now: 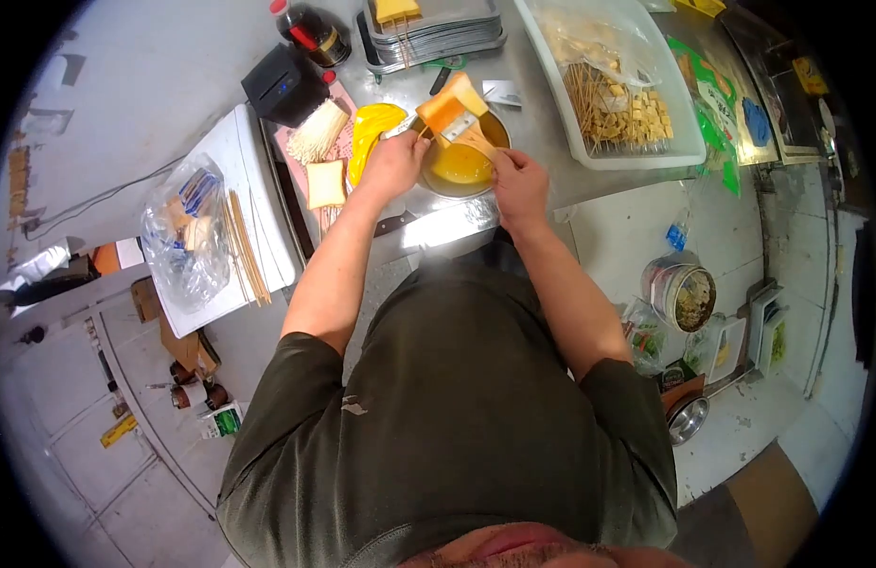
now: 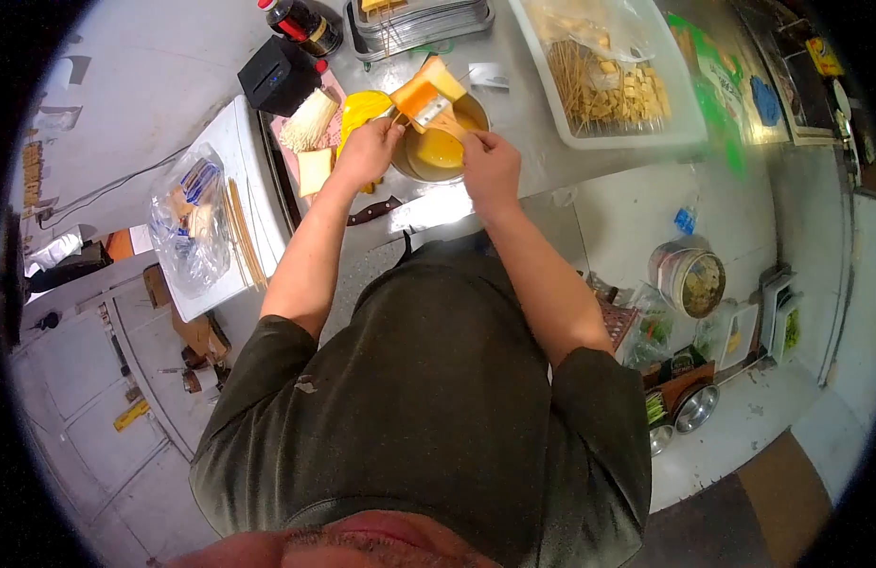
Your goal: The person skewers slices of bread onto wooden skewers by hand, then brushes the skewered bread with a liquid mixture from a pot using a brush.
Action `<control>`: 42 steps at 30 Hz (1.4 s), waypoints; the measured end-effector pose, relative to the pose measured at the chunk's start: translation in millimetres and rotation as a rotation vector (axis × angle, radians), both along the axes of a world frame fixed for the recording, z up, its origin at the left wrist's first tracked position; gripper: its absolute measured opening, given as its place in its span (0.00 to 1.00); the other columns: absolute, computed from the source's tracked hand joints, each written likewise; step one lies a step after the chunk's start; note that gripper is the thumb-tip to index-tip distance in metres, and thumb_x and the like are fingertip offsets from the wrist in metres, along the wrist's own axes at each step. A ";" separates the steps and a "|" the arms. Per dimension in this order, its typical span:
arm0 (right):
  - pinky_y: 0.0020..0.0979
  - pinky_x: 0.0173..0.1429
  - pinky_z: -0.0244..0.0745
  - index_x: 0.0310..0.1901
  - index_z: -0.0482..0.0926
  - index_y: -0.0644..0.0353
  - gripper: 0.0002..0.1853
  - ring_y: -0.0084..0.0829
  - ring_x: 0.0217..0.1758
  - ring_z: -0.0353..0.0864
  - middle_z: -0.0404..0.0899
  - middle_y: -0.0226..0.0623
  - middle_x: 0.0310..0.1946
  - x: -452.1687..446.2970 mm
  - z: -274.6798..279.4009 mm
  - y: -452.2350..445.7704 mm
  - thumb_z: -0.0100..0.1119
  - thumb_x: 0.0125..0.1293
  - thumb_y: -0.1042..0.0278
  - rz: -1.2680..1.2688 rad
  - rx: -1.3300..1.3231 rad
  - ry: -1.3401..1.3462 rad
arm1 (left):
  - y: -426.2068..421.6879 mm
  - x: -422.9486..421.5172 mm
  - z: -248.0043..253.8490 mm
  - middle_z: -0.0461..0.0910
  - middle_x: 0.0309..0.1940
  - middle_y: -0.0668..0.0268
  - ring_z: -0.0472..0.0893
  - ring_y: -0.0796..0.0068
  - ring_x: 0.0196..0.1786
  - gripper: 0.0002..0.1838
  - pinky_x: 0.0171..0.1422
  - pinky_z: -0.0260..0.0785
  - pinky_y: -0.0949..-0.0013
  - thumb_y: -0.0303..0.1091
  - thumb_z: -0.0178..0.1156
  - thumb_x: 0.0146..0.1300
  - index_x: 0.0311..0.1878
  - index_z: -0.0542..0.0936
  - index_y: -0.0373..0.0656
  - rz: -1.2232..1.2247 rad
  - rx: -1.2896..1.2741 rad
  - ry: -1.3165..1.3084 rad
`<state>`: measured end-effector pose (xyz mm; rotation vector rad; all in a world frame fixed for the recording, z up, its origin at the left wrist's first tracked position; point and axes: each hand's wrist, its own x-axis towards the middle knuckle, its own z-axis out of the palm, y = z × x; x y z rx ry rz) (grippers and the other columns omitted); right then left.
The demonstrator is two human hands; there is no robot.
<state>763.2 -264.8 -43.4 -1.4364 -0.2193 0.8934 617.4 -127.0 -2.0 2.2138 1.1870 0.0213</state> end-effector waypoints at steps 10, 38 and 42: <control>0.30 0.41 0.76 0.43 0.84 0.68 0.15 0.33 0.34 0.85 0.85 0.45 0.32 24.2 12.4 -5.7 0.59 0.63 0.64 0.156 -0.118 -0.379 | 5.0 -9.8 3.1 0.81 0.36 0.43 0.80 0.43 0.43 0.20 0.49 0.71 0.53 0.46 0.52 0.70 0.43 0.80 0.35 0.030 -0.022 -0.019; 0.18 0.26 0.60 0.42 0.83 0.69 0.10 0.14 0.23 0.67 0.74 0.24 0.22 50.4 8.5 -13.8 0.62 0.65 0.71 0.129 0.043 0.056 | 0.3 -44.5 2.2 0.81 0.34 0.43 0.82 0.46 0.41 0.19 0.48 0.72 0.54 0.44 0.52 0.69 0.41 0.80 0.34 0.148 -0.122 -0.020; 0.20 0.28 0.62 0.40 0.83 0.71 0.11 0.16 0.24 0.69 0.74 0.26 0.22 34.2 14.1 2.1 0.61 0.64 0.71 0.076 0.121 0.141 | -3.5 -40.1 -5.3 0.81 0.34 0.44 0.81 0.45 0.42 0.19 0.48 0.72 0.53 0.44 0.52 0.69 0.41 0.81 0.35 0.080 -0.068 -0.044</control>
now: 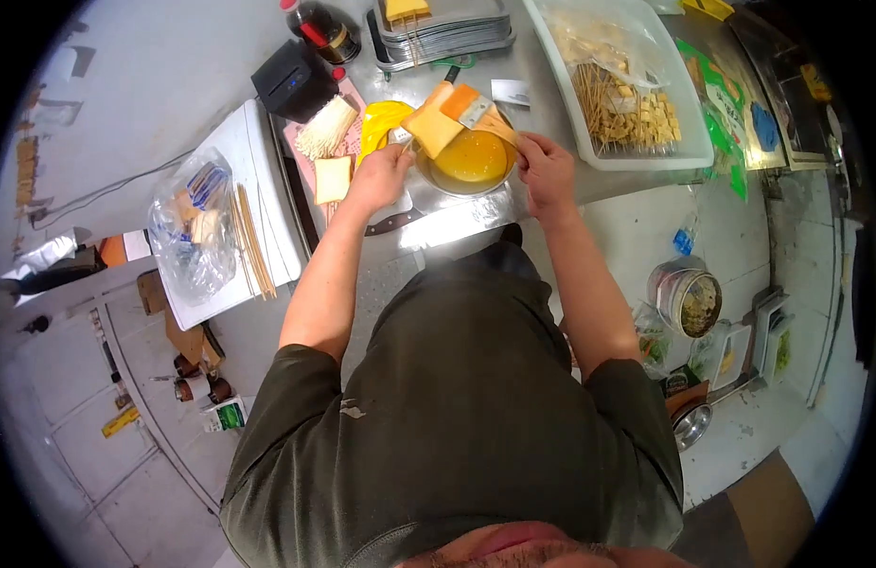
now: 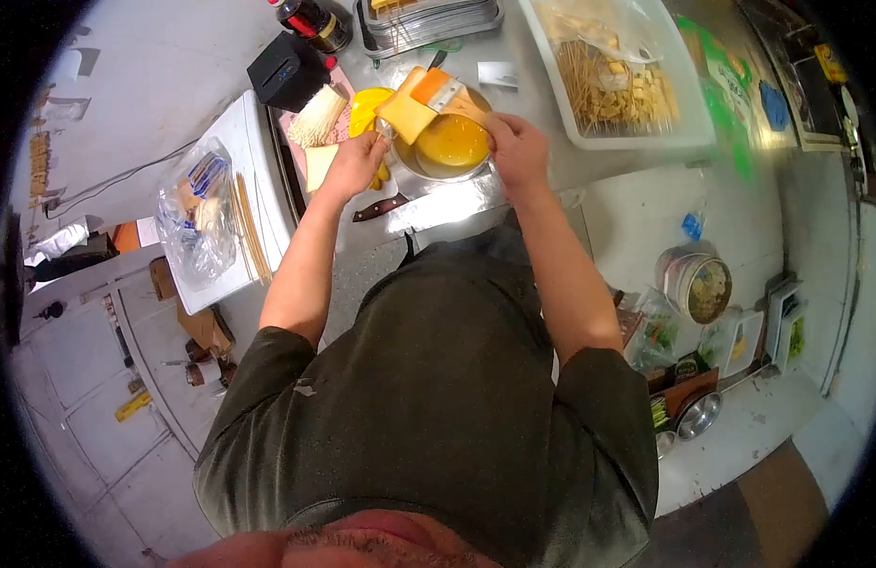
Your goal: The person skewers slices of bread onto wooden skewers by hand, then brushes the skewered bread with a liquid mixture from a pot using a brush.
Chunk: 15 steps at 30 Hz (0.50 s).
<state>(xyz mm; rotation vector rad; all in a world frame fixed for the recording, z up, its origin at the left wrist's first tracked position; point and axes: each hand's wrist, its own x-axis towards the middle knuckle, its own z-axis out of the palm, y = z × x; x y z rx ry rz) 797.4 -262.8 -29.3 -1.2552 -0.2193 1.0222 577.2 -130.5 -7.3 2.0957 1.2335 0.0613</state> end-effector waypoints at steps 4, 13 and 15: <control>0.20 0.28 0.62 0.41 0.83 0.72 0.11 0.16 0.23 0.69 0.75 0.26 0.22 -4.6 -18.1 5.6 0.62 0.62 0.71 0.014 -0.072 -0.027 | -3.0 2.1 -5.9 0.79 0.27 0.48 0.80 0.52 0.32 0.18 0.42 0.71 0.57 0.43 0.53 0.71 0.37 0.78 0.34 -0.062 0.066 -0.046; 0.20 0.20 0.55 0.39 0.81 0.67 0.07 0.15 0.17 0.63 0.71 0.26 0.19 7.2 14.1 3.6 0.59 0.64 0.72 -0.017 -0.055 0.095 | -2.0 4.5 2.3 0.80 0.34 0.43 0.80 0.43 0.42 0.18 0.48 0.71 0.52 0.44 0.53 0.69 0.41 0.80 0.36 -0.030 -0.033 -0.027; 0.21 0.21 0.57 0.38 0.82 0.68 0.08 0.17 0.18 0.65 0.72 0.27 0.20 4.1 -0.6 10.6 0.61 0.61 0.71 -0.003 -0.171 0.087 | -5.9 7.9 6.8 0.80 0.33 0.44 0.80 0.44 0.41 0.18 0.48 0.71 0.53 0.44 0.53 0.69 0.41 0.80 0.36 -0.030 -0.032 -0.044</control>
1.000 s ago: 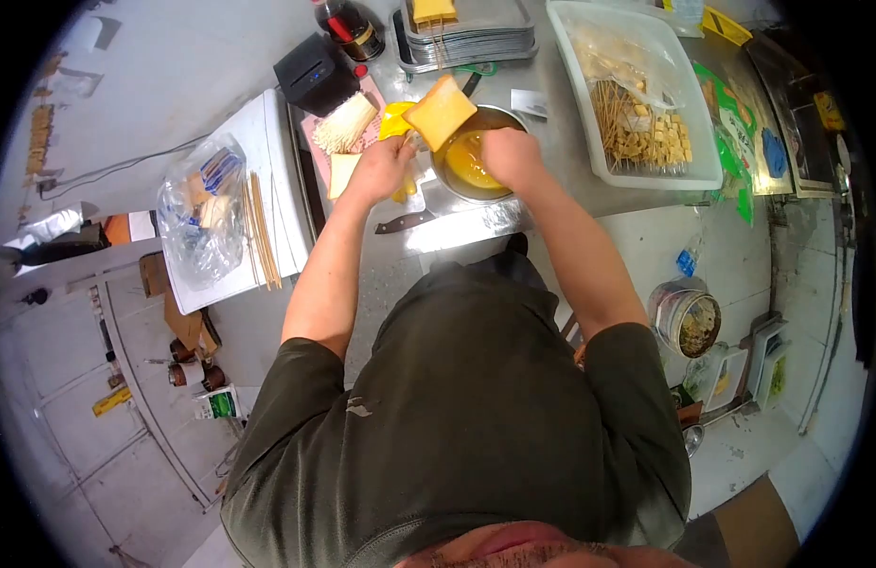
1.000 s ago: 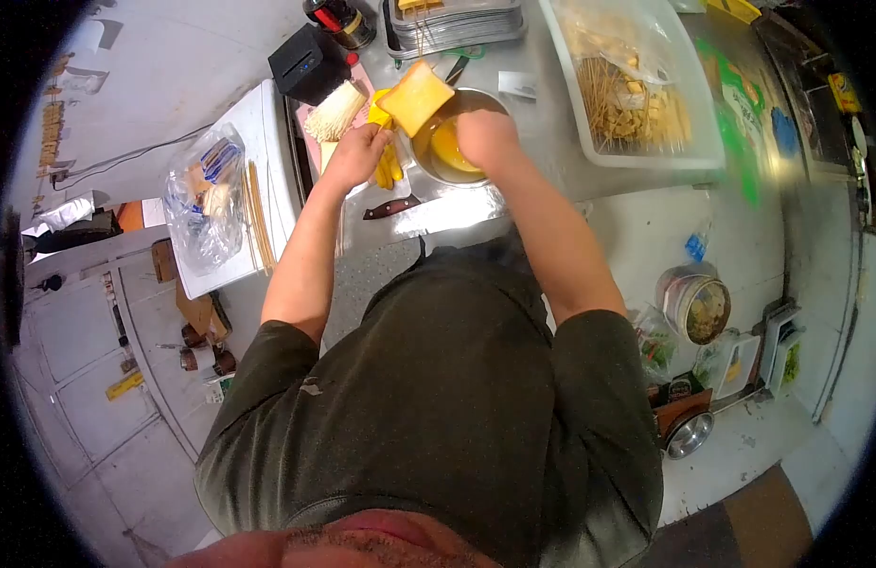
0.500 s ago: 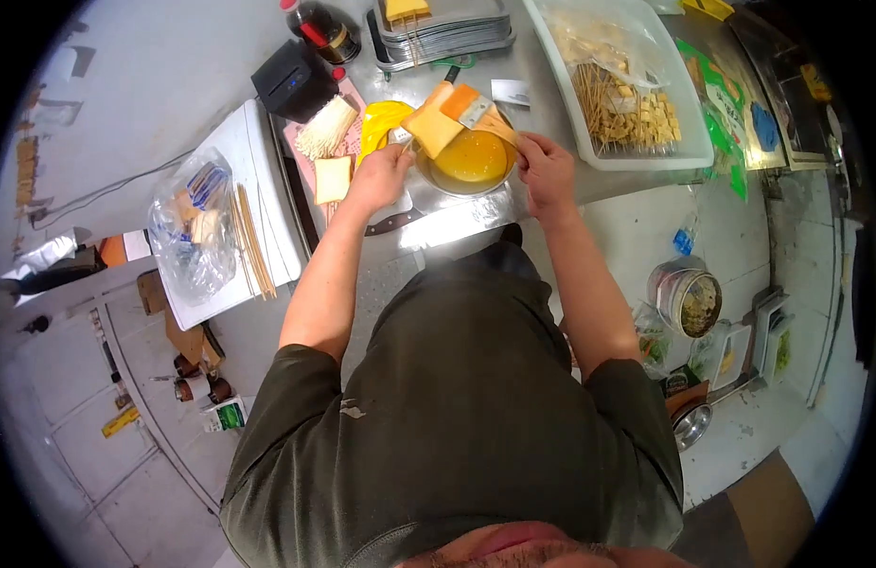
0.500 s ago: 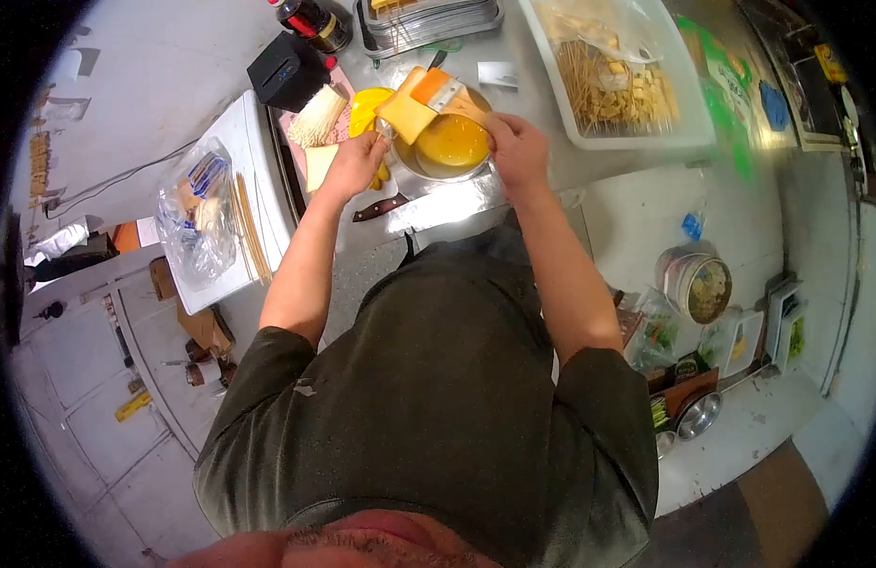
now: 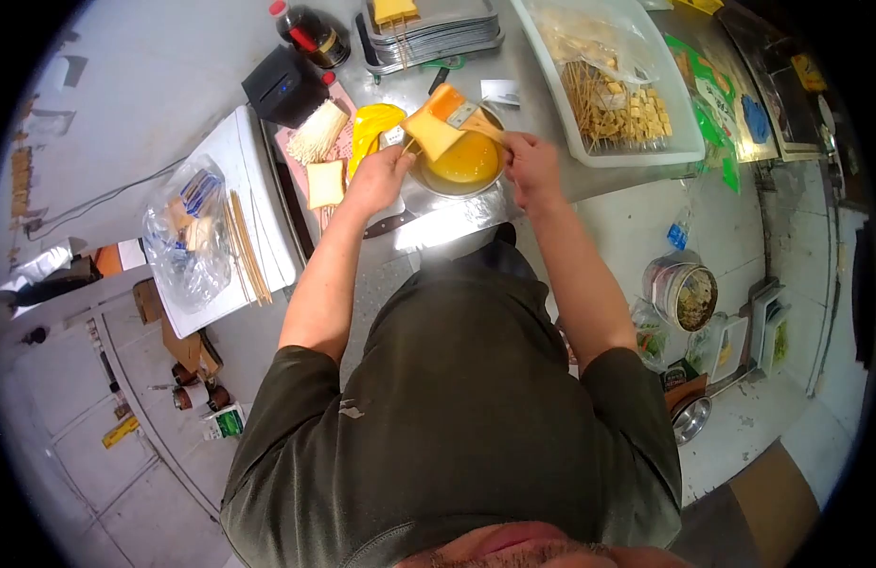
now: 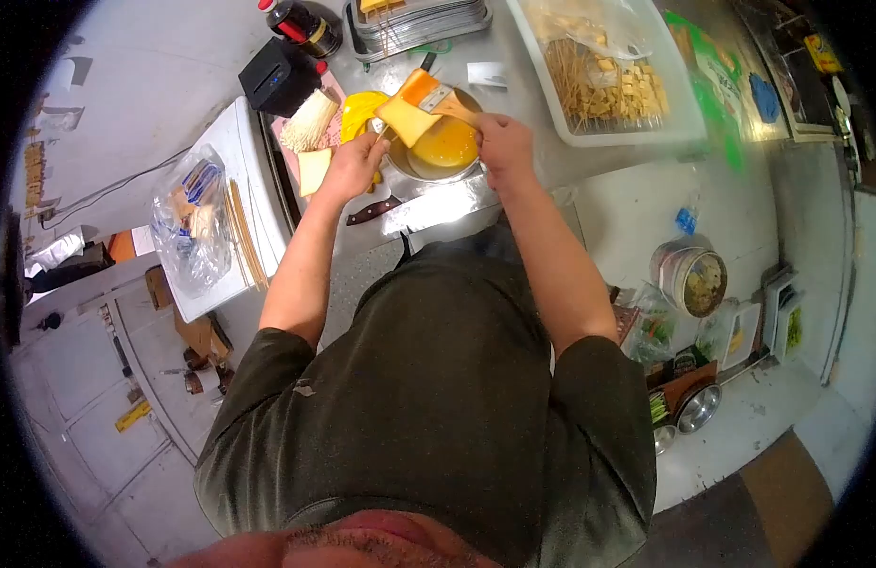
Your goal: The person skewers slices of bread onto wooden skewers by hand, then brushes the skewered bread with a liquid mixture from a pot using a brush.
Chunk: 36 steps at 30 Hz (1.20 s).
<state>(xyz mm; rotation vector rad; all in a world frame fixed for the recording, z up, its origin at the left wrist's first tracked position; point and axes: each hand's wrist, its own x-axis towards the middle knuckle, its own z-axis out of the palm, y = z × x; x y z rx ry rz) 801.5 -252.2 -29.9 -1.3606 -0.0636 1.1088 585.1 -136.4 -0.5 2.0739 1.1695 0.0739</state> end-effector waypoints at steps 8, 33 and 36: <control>0.22 0.21 0.56 0.34 0.81 0.68 0.08 0.18 0.17 0.64 0.71 0.26 0.19 16.3 12.4 -22.7 0.61 0.61 0.71 0.005 0.021 0.037 | 7.6 -16.4 -11.6 0.77 0.24 0.52 0.78 0.60 0.28 0.18 0.37 0.70 0.60 0.43 0.54 0.71 0.36 0.78 0.34 0.042 0.036 -0.046; 0.36 0.30 0.71 0.38 0.79 0.58 0.09 0.35 0.26 0.77 0.73 0.33 0.23 -17.5 47.9 -31.8 0.56 0.56 0.71 0.434 0.127 -1.940 | 6.7 -14.0 -14.0 0.80 0.28 0.50 0.81 0.55 0.34 0.19 0.44 0.72 0.59 0.44 0.52 0.71 0.40 0.79 0.35 0.087 0.042 -0.026; 0.37 0.30 0.70 0.41 0.80 0.58 0.09 0.37 0.25 0.77 0.73 0.33 0.22 -10.8 38.6 -24.2 0.58 0.58 0.71 0.406 0.147 -1.949 | 2.1 -11.7 -11.1 0.80 0.27 0.53 0.81 0.58 0.33 0.19 0.42 0.72 0.59 0.44 0.52 0.71 0.39 0.79 0.35 0.077 0.003 -0.028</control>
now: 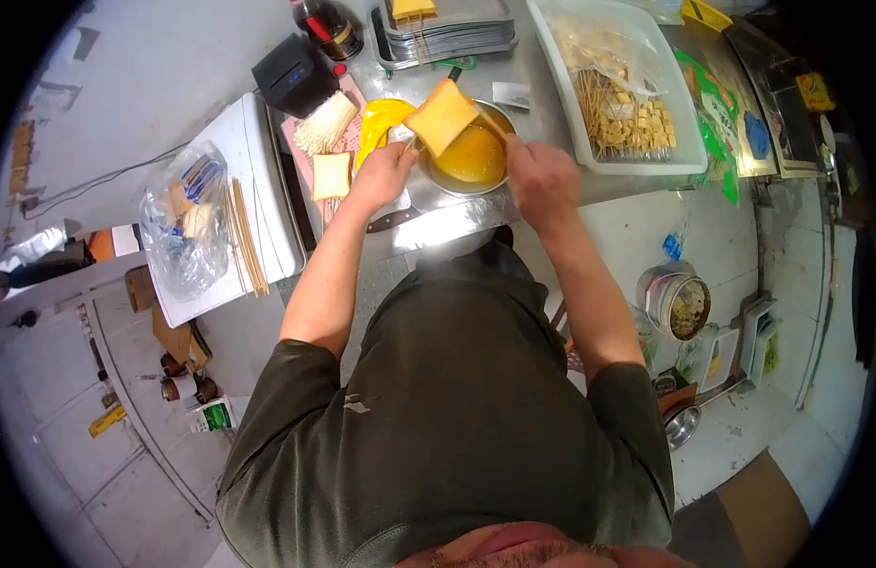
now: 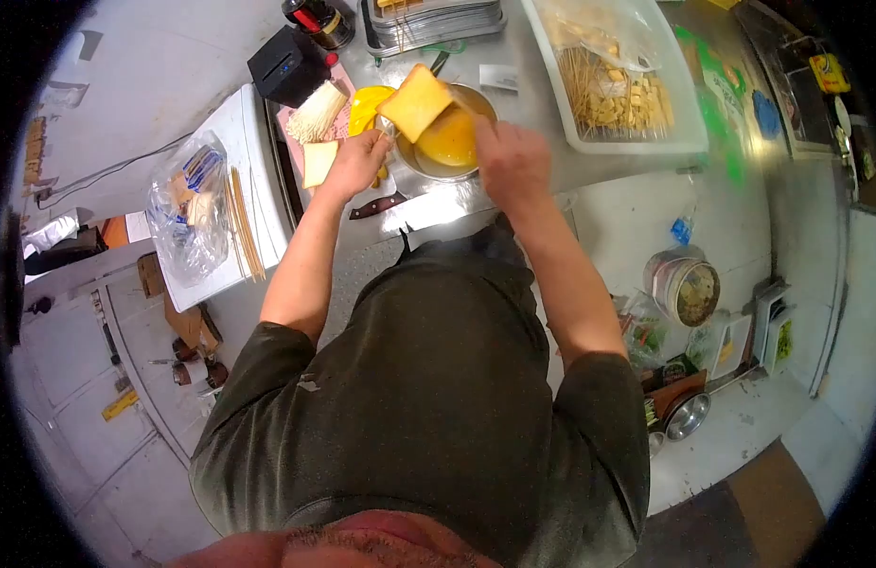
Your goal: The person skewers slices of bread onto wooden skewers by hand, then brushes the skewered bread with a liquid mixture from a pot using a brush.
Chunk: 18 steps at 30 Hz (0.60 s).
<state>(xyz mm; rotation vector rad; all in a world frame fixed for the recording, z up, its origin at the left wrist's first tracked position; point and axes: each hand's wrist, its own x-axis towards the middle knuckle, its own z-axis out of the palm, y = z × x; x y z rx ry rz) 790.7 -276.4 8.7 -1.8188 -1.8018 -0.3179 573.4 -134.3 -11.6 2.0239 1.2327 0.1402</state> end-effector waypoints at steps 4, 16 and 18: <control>0.40 0.29 0.70 0.42 0.80 0.58 0.09 0.39 0.25 0.76 0.75 0.35 0.22 -22.1 -9.7 -1.1 0.59 0.59 0.73 0.224 -0.018 0.018 | 2.3 4.7 -0.8 0.78 0.25 0.56 0.79 0.63 0.30 0.19 0.39 0.72 0.61 0.44 0.52 0.70 0.39 0.79 0.34 -0.011 -0.027 -0.028; 0.22 0.30 0.66 0.43 0.83 0.70 0.13 0.17 0.24 0.71 0.77 0.28 0.23 -14.7 -69.1 4.3 0.61 0.65 0.68 -0.333 -0.138 1.704 | 4.9 5.3 2.2 0.73 0.22 0.69 0.70 0.78 0.25 0.17 0.32 0.66 0.70 0.41 0.53 0.72 0.35 0.77 0.36 0.139 -0.205 -0.131; 0.20 0.28 0.64 0.44 0.83 0.69 0.12 0.16 0.23 0.70 0.75 0.26 0.23 -2.5 -70.4 -6.4 0.62 0.65 0.68 -0.357 -0.178 1.731 | 7.9 3.3 2.1 0.72 0.21 0.70 0.69 0.79 0.24 0.17 0.31 0.64 0.70 0.41 0.53 0.72 0.34 0.77 0.36 0.160 -0.213 -0.132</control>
